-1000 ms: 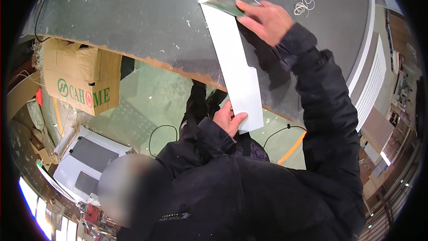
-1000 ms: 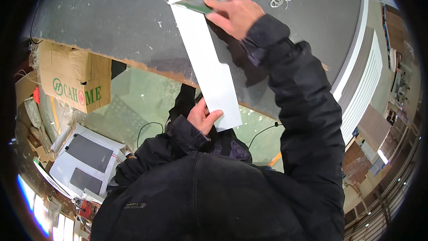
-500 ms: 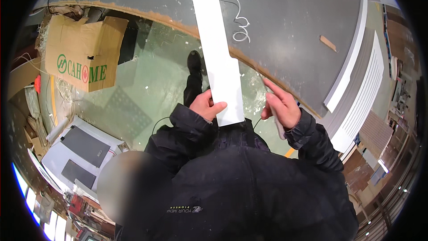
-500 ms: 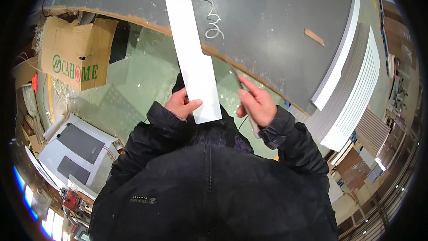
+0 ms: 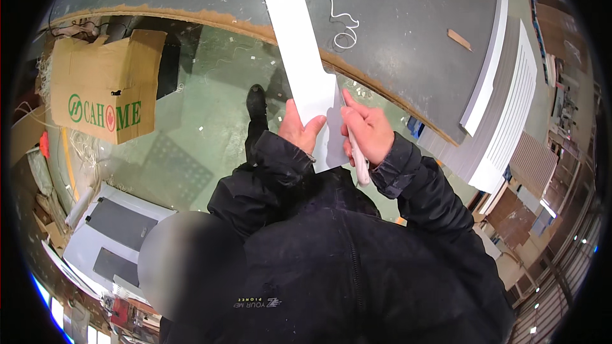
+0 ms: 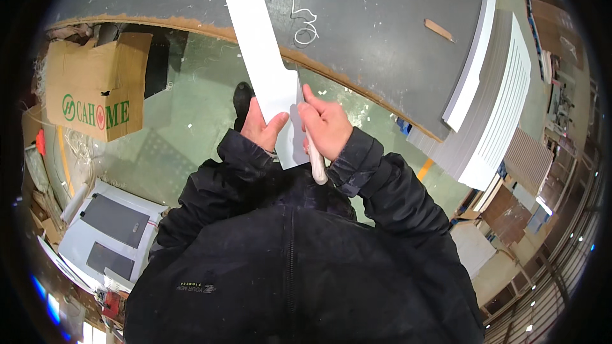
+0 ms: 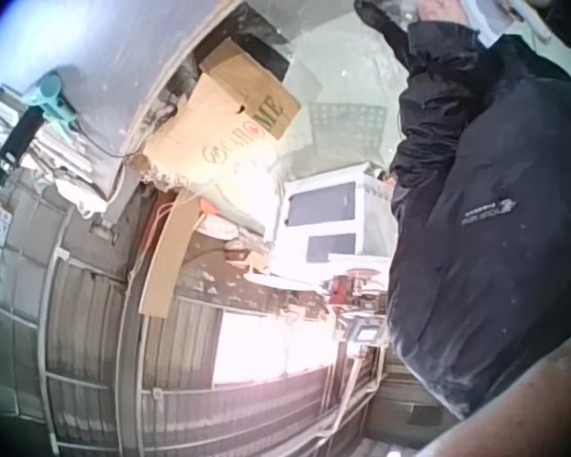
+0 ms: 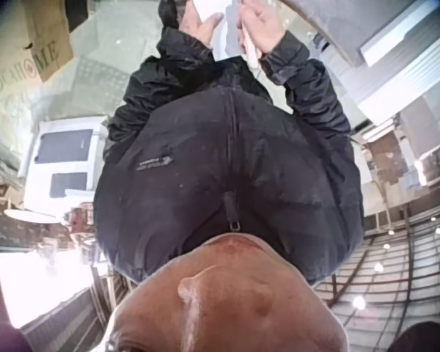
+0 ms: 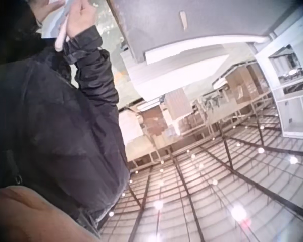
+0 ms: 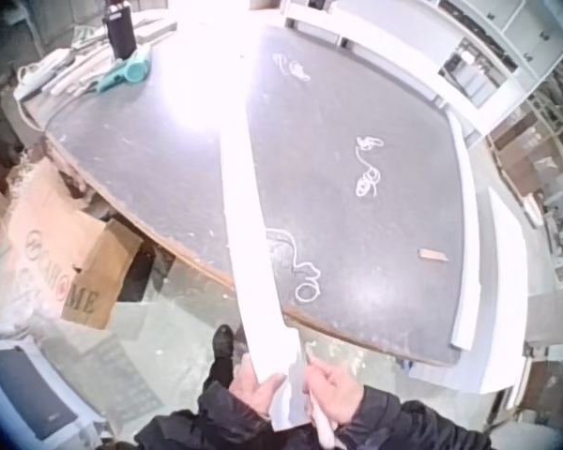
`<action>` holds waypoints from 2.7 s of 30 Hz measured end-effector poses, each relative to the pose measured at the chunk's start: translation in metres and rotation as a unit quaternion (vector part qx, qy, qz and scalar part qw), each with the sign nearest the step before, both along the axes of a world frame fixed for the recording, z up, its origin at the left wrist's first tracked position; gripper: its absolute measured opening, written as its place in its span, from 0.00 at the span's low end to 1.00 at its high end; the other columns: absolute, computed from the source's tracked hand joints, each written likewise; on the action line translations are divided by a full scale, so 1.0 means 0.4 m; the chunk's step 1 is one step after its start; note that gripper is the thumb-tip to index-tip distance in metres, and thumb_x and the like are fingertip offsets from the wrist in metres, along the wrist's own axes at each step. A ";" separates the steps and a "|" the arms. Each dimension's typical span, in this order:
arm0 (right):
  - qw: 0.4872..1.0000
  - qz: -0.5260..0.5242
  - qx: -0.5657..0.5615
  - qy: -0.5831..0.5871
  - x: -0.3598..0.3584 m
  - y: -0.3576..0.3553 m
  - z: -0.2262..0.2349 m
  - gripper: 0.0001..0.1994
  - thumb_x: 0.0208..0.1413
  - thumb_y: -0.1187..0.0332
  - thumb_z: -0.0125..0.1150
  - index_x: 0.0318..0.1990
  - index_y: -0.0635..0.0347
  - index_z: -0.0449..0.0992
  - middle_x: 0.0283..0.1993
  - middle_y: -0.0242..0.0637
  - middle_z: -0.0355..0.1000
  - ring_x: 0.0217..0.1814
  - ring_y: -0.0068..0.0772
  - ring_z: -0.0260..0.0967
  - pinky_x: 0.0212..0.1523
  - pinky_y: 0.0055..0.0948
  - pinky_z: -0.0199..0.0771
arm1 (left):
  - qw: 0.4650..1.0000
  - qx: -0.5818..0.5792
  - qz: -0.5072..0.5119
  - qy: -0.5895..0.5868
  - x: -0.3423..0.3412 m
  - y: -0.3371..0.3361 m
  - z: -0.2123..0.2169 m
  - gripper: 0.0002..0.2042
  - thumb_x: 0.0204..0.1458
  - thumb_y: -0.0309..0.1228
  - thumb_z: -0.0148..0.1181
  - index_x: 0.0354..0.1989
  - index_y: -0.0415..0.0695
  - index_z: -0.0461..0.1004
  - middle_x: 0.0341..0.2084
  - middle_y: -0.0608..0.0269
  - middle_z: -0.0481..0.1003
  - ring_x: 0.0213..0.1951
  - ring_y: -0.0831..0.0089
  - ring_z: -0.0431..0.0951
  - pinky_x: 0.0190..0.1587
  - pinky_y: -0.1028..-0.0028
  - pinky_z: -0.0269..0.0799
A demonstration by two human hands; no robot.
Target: Using a utility knife to trim excess material from a white panel and then positioning it on a machine.
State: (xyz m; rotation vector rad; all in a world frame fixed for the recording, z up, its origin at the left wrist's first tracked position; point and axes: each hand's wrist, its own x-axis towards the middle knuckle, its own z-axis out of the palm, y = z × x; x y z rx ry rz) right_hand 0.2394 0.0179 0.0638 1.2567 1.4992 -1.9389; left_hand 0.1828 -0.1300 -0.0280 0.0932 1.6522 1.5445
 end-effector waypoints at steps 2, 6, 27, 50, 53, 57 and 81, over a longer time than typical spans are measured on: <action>0.994 0.074 0.081 0.019 0.019 -0.001 -0.005 0.30 0.64 0.61 0.50 0.70 0.63 0.53 0.24 0.29 0.67 0.19 0.21 0.64 0.23 0.25 0.69 | 1.000 -0.006 -0.019 -0.009 -0.007 -0.002 0.003 0.19 0.56 0.23 0.57 0.55 0.35 0.61 0.45 0.54 0.72 0.46 0.70 0.73 0.50 0.69 0.69; 0.970 0.194 0.142 -0.042 -0.018 0.087 0.054 0.26 0.60 0.62 0.54 0.64 0.65 0.64 0.22 0.37 0.70 0.22 0.24 0.66 0.28 0.28 0.70 | 0.997 0.047 0.008 -0.059 -0.013 -0.011 0.014 0.19 0.56 0.23 0.56 0.55 0.34 0.61 0.45 0.53 0.72 0.47 0.69 0.73 0.51 0.69 0.69; 0.805 0.545 0.222 -0.078 -0.105 0.128 0.126 0.23 0.56 0.64 0.53 0.57 0.69 0.70 0.20 0.54 0.68 0.21 0.40 0.71 0.30 0.39 0.70 | 0.973 0.127 0.085 -0.171 0.001 -0.010 -0.029 0.17 0.58 0.21 0.56 0.54 0.33 0.62 0.45 0.53 0.75 0.47 0.69 0.76 0.51 0.70 0.71; 0.861 0.080 0.502 -0.033 0.360 -0.141 0.003 0.26 0.53 0.63 0.67 0.61 0.51 0.71 0.31 0.40 0.66 0.29 0.39 0.70 0.30 0.34 0.72 | 0.676 -0.035 -0.210 0.706 -0.504 0.239 0.007 0.29 0.48 0.39 0.69 0.52 0.30 0.70 0.56 0.40 0.68 0.58 0.48 0.68 0.59 0.61 0.65; 0.846 0.112 0.521 -0.005 0.356 -0.061 -0.037 0.22 0.56 0.58 0.63 0.60 0.43 0.72 0.32 0.38 0.67 0.26 0.41 0.71 0.29 0.39 0.73 | 0.701 -0.108 -0.281 0.647 -0.603 0.241 0.022 0.36 0.48 0.47 0.68 0.58 0.30 0.66 0.61 0.41 0.63 0.63 0.48 0.63 0.64 0.62 0.60; 0.862 0.128 0.490 0.005 0.332 -0.009 -0.055 0.22 0.57 0.56 0.61 0.60 0.42 0.72 0.32 0.39 0.67 0.26 0.43 0.71 0.28 0.39 0.73 | 0.701 -0.147 -0.300 0.630 -0.591 0.240 0.041 0.39 0.48 0.51 0.67 0.60 0.31 0.65 0.62 0.42 0.62 0.65 0.49 0.60 0.65 0.62 0.59; 0.820 0.212 0.530 0.041 -0.323 0.221 -0.096 0.20 0.59 0.54 0.58 0.59 0.40 0.73 0.33 0.41 0.69 0.29 0.47 0.72 0.31 0.41 0.73 | 0.729 -0.037 -0.350 0.587 -0.626 0.222 0.083 0.31 0.41 0.33 0.71 0.55 0.31 0.69 0.53 0.45 0.68 0.60 0.39 0.65 0.60 0.57 0.65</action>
